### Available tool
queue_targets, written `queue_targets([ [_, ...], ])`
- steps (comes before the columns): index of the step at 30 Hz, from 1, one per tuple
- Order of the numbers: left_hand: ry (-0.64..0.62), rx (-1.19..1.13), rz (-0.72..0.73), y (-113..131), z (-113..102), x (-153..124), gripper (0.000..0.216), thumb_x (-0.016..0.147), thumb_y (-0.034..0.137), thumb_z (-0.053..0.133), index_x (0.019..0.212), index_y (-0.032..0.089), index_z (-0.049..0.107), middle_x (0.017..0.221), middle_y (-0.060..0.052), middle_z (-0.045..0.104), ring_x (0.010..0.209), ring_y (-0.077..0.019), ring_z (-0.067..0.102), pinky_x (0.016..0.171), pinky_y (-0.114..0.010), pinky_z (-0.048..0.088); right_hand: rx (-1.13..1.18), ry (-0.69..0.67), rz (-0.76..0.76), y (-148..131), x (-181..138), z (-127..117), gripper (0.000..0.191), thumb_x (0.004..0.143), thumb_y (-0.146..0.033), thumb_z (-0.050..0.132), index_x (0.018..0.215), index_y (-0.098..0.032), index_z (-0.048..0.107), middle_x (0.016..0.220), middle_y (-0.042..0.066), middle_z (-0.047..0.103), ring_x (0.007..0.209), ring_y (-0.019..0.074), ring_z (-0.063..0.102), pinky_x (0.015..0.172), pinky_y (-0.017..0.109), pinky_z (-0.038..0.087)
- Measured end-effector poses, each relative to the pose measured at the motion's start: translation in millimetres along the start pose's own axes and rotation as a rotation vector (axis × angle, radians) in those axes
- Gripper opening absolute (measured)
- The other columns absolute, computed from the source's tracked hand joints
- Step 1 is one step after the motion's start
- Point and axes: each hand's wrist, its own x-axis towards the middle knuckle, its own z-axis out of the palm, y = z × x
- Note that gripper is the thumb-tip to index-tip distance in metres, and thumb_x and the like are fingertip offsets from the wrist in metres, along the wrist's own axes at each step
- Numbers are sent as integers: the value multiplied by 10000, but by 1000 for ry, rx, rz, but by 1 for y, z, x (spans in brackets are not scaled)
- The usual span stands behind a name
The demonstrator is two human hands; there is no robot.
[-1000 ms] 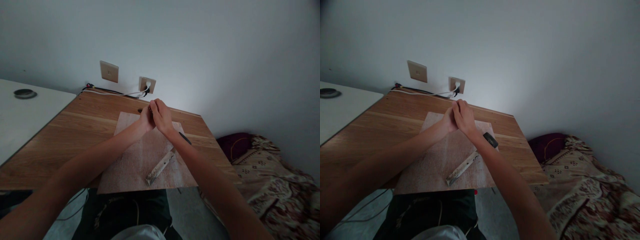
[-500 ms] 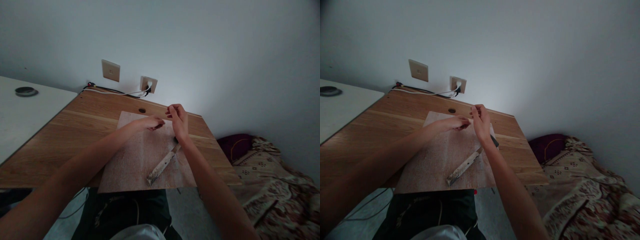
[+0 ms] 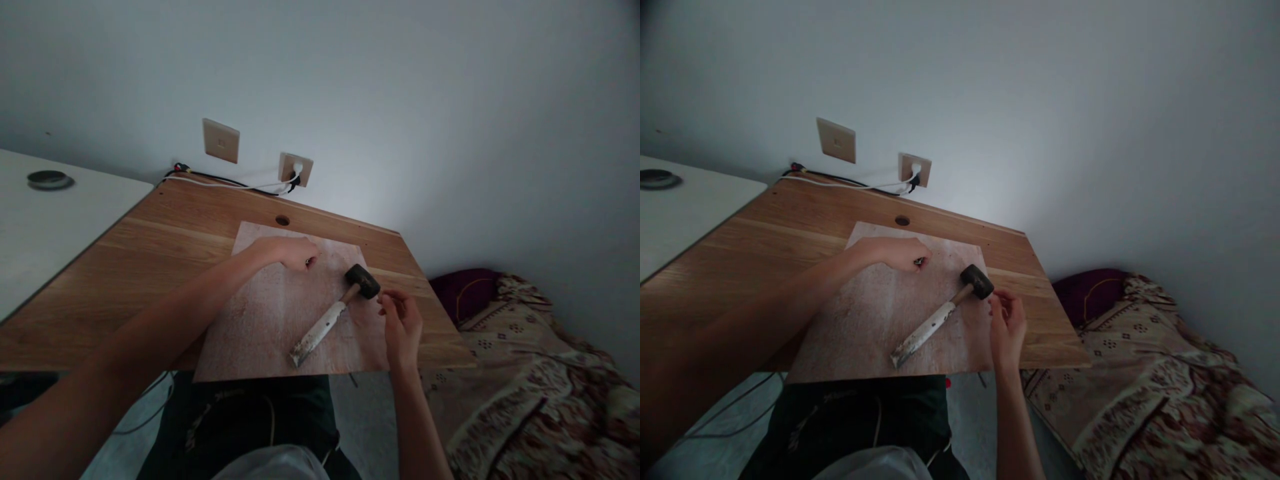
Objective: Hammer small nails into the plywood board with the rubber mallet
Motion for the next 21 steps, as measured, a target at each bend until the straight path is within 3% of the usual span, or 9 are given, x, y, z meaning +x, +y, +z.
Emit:
queue_targets([
  [5,6,51,1,-4,-2,-1,206,599,24,615,578,225,654,621,4,656,634,-173,526,648,-284,370,-167,-98,16,18,-17,-14,363,864,-528,640,991,-197,718,987,141,759,890,295,713,737,431,578],
  [11,4,51,-9,-7,-3,-1,205,587,26,632,594,226,679,621,5,670,646,-172,528,648,-272,368,-181,-227,-58,6,-37,2,342,937,-511,605,1061,-214,718,1081,131,760,932,277,724,794,420,589],
  [17,1,42,-23,-7,-1,-1,204,588,21,653,575,224,678,622,-2,674,637,-180,542,674,-284,387,-283,-314,-76,-17,-37,25,405,983,-546,535,1121,-214,721,747,43,691,676,253,671,644,359,514],
  [21,23,-27,-23,-8,1,0,201,563,25,663,564,226,659,582,16,650,615,-171,530,655,-271,393,-321,-338,-90,-23,-36,38,446,998,-545,518,1210,-214,729,686,30,667,634,261,656,620,354,478],
])
